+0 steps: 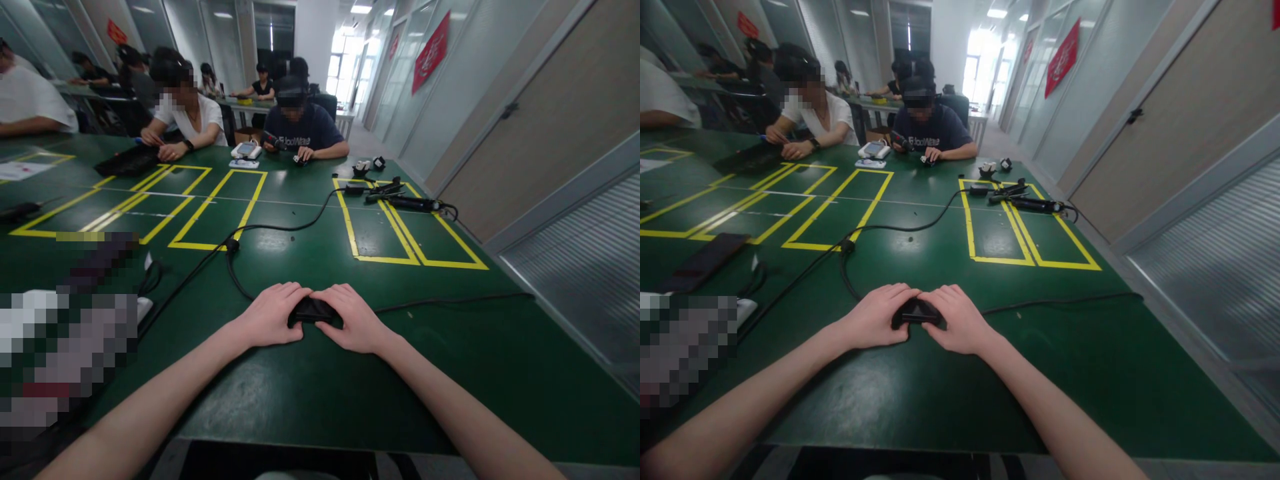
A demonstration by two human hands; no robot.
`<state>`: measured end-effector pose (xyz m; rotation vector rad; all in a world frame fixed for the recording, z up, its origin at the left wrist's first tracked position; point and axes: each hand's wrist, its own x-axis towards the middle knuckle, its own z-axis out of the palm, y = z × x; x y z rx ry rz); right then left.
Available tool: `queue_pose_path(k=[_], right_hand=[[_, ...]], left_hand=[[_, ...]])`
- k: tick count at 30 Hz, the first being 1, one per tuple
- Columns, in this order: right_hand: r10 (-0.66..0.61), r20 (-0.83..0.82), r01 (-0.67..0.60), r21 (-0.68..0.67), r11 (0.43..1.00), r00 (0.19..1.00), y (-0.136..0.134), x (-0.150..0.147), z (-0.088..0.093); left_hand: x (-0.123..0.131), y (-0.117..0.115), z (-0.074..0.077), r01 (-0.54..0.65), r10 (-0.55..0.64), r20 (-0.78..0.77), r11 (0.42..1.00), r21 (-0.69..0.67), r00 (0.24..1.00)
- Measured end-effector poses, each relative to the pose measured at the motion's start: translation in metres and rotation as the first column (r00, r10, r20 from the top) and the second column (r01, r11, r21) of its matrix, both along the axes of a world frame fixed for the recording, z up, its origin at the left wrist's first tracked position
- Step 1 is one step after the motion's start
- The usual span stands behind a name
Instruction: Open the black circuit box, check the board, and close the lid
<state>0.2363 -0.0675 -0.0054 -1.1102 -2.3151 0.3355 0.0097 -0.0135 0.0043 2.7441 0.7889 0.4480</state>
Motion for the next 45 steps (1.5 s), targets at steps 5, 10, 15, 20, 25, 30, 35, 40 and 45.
queue_pose_path(k=[5,10,15,20,25,30,35,40,45], right_hand=[[-0.024,-0.016,0.024,-0.003,1.000,1.000,0.000,0.001,-0.002],[-0.065,0.008,0.065,-0.037,0.997,0.998,0.001,0.002,0.000],[-0.082,0.025,0.083,-0.052,0.995,0.996,0.000,0.004,0.002],[-0.080,0.034,0.082,-0.079,0.993,0.996,0.003,0.006,-0.006],[-0.151,-0.023,0.148,-0.101,0.984,0.988,0.008,0.003,-0.012],[-0.251,-0.067,0.240,-0.139,0.961,0.966,0.009,-0.002,-0.015],[-0.345,-0.046,0.332,-0.185,0.925,0.937,0.010,-0.003,-0.019],[-0.346,-0.036,0.330,-0.216,0.919,0.938,0.011,-0.002,-0.016],[-0.312,-0.023,0.295,-0.266,0.918,0.950,0.006,-0.002,-0.007]], left_hand=[[-0.001,0.000,0.001,0.008,-0.008,0.006,1.000,0.011,1.000],[-0.004,0.002,0.000,0.022,-0.027,0.058,0.995,0.097,0.998],[-0.006,0.005,0.000,0.025,-0.042,0.108,0.989,0.147,0.993],[-0.002,0.002,-0.004,0.029,-0.038,0.077,0.993,0.111,0.996],[0.008,-0.003,-0.011,-0.028,0.021,0.058,0.993,0.117,0.998],[0.016,-0.006,-0.013,-0.073,0.070,0.035,0.991,0.112,0.997],[0.019,-0.007,-0.009,-0.070,0.075,-0.045,0.991,0.117,0.996],[0.018,-0.005,-0.006,-0.019,0.043,-0.157,0.989,0.147,0.987],[0.017,-0.003,-0.004,-0.004,0.033,-0.213,0.991,0.137,0.976]])
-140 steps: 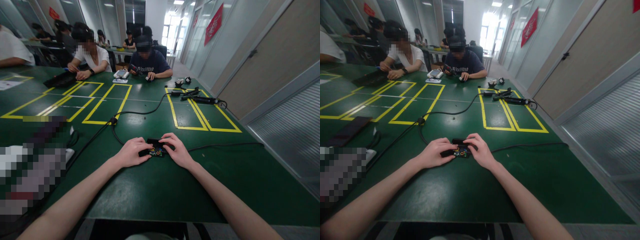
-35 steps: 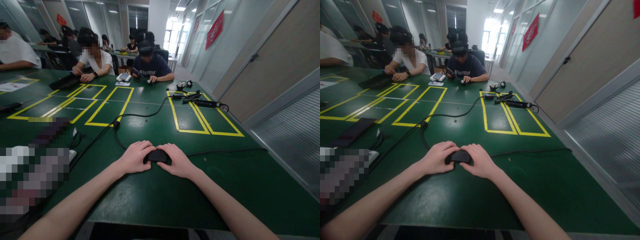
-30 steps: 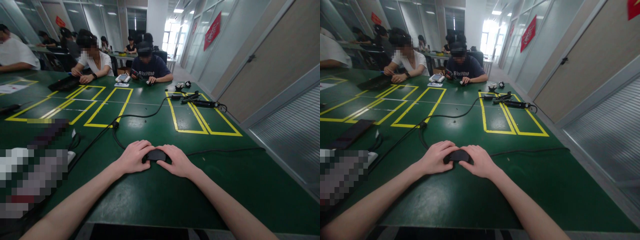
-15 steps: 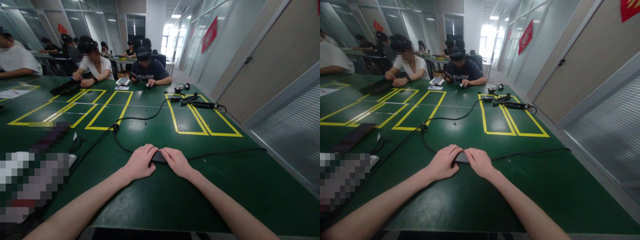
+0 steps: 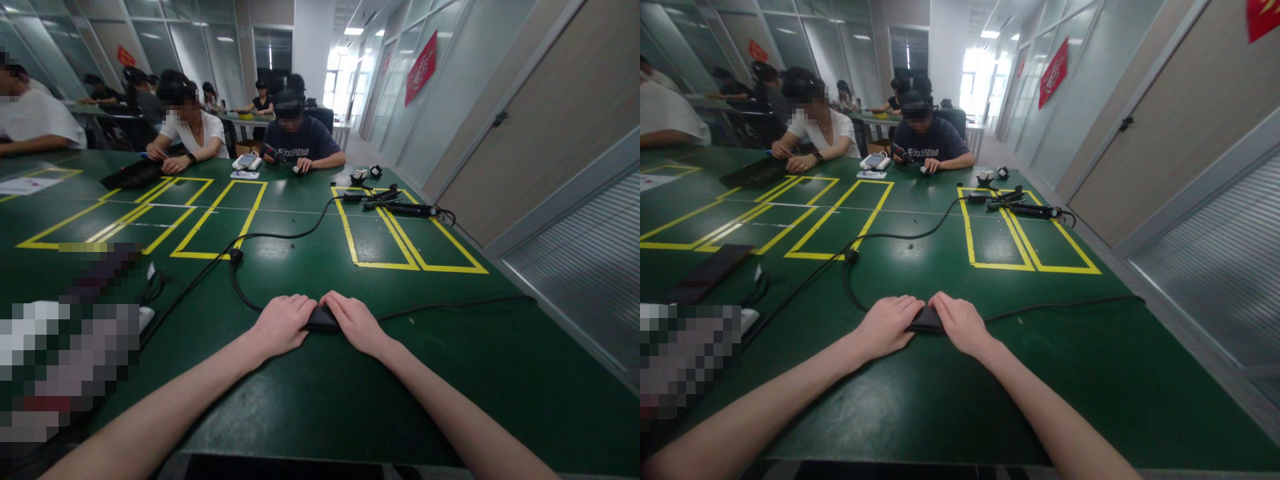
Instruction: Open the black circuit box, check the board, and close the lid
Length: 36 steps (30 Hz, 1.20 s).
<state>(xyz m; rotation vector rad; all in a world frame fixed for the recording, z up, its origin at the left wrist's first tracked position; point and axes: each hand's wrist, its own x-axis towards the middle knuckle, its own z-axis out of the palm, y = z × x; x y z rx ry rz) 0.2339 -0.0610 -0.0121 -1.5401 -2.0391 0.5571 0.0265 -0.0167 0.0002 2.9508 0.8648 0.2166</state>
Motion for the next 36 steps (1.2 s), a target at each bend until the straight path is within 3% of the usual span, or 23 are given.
queue_pose_path(k=[6,14,20,28,32,36], right_hand=[[0.210,0.179,-0.218,0.030,0.975,0.961,-0.008,0.004,0.011],[0.188,0.423,-0.301,0.218,0.928,0.886,-0.008,0.003,0.012],[0.213,0.420,-0.351,0.285,0.892,0.882,-0.008,0.003,0.010],[0.211,0.342,-0.324,0.317,0.891,0.916,-0.011,0.005,0.010],[0.224,0.324,-0.346,0.389,0.854,0.919,-0.013,0.006,0.011],[0.206,0.321,-0.327,0.391,0.860,0.924,-0.015,0.007,0.011]], left_hand=[[-0.002,0.002,0.004,-0.008,0.010,0.014,0.993,-0.115,1.000],[-0.005,0.004,0.008,-0.002,0.007,0.028,0.986,-0.167,1.000],[-0.009,0.007,0.007,0.077,-0.071,0.045,0.985,-0.151,0.996],[-0.017,0.015,-0.001,0.234,-0.248,0.123,0.965,0.120,0.961],[-0.015,0.012,-0.001,0.238,-0.253,0.143,0.965,0.112,0.957],[-0.015,0.009,-0.001,0.233,-0.247,0.186,0.968,0.092,0.951]])
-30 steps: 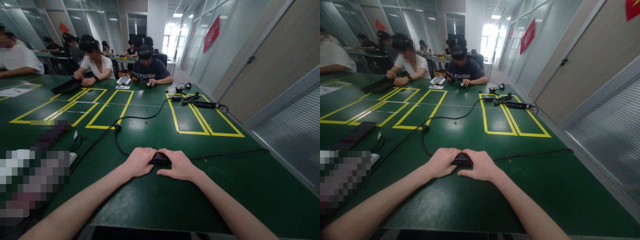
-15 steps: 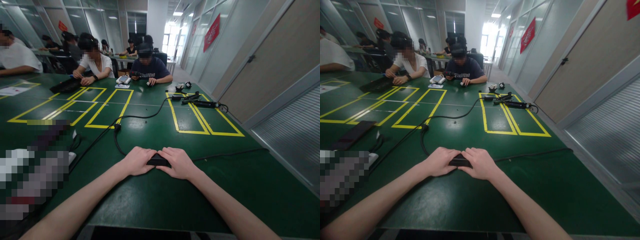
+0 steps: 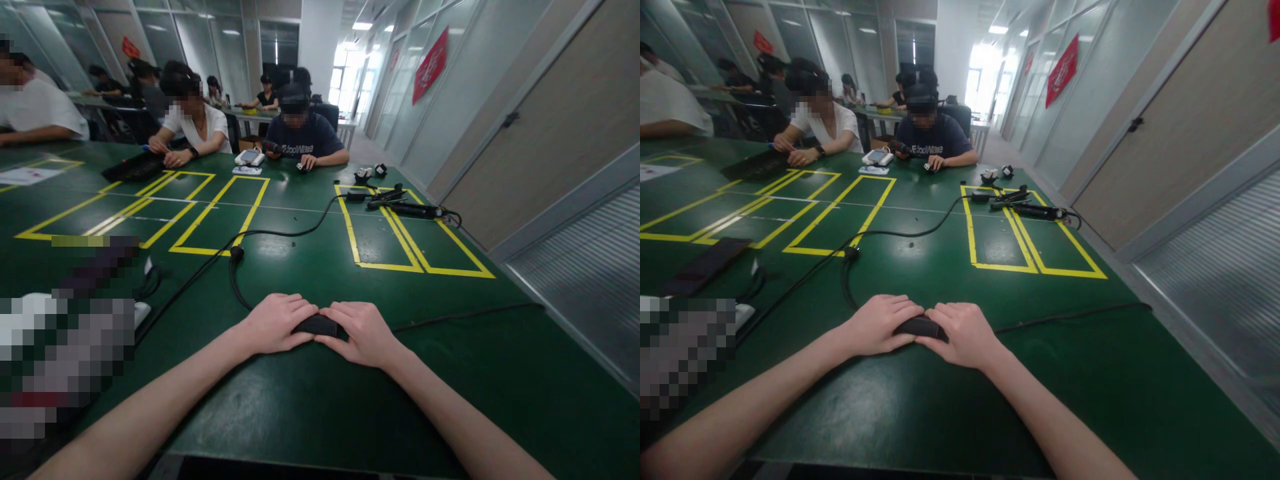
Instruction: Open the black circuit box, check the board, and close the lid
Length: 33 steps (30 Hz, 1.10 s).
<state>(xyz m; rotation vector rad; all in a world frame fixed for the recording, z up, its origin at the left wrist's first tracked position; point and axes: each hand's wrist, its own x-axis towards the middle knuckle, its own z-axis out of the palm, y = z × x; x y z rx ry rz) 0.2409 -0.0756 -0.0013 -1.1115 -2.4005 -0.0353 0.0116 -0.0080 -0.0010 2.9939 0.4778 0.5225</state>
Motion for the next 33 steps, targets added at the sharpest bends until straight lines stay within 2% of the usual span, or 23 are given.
queue_pose_path(k=[7,12,15,19,21,23,26,28,30,33], right_hand=[[0.030,0.019,-0.029,-0.031,0.999,0.999,0.002,0.003,0.000],[-0.006,0.015,0.007,-0.033,0.999,1.000,0.000,0.002,0.003],[-0.011,0.005,0.011,-0.081,0.997,1.000,-0.002,0.001,0.003],[0.018,0.032,-0.011,-0.198,0.980,0.999,-0.002,-0.002,0.001],[0.002,0.054,0.009,-0.216,0.976,0.999,-0.003,-0.003,0.001],[-0.034,0.039,0.041,-0.206,0.978,0.999,-0.004,-0.002,0.002],[-0.159,-0.118,0.133,-0.204,0.970,0.980,-0.002,0.008,0.008],[-0.295,-0.272,0.238,-0.222,0.945,0.916,0.003,0.021,0.015],[-0.442,-0.412,0.368,-0.251,0.896,0.797,0.010,0.041,0.023],[-0.600,-0.565,0.540,-0.295,0.788,0.567,0.021,0.079,0.037]], left_hand=[[-0.001,-0.003,-0.003,0.013,-0.013,0.022,1.000,-0.018,1.000],[-0.003,-0.002,0.003,-0.008,0.014,0.079,0.997,-0.076,0.997],[-0.007,0.000,0.005,0.006,0.001,0.066,0.995,-0.102,0.998],[-0.008,0.000,0.003,0.019,-0.017,0.018,0.996,-0.084,1.000],[-0.007,0.000,0.004,0.016,-0.014,0.034,0.998,-0.065,0.999],[-0.007,0.000,0.007,-0.009,0.011,0.093,1.000,-0.021,0.996],[-0.011,0.002,0.013,-0.067,0.042,0.229,0.993,0.101,0.973],[-0.013,0.003,0.016,-0.108,0.047,0.309,0.977,0.185,0.950],[-0.015,0.004,0.015,-0.110,0.033,0.339,0.971,0.213,0.940],[-0.011,0.003,0.006,-0.002,-0.030,0.267,0.993,0.118,0.963]])
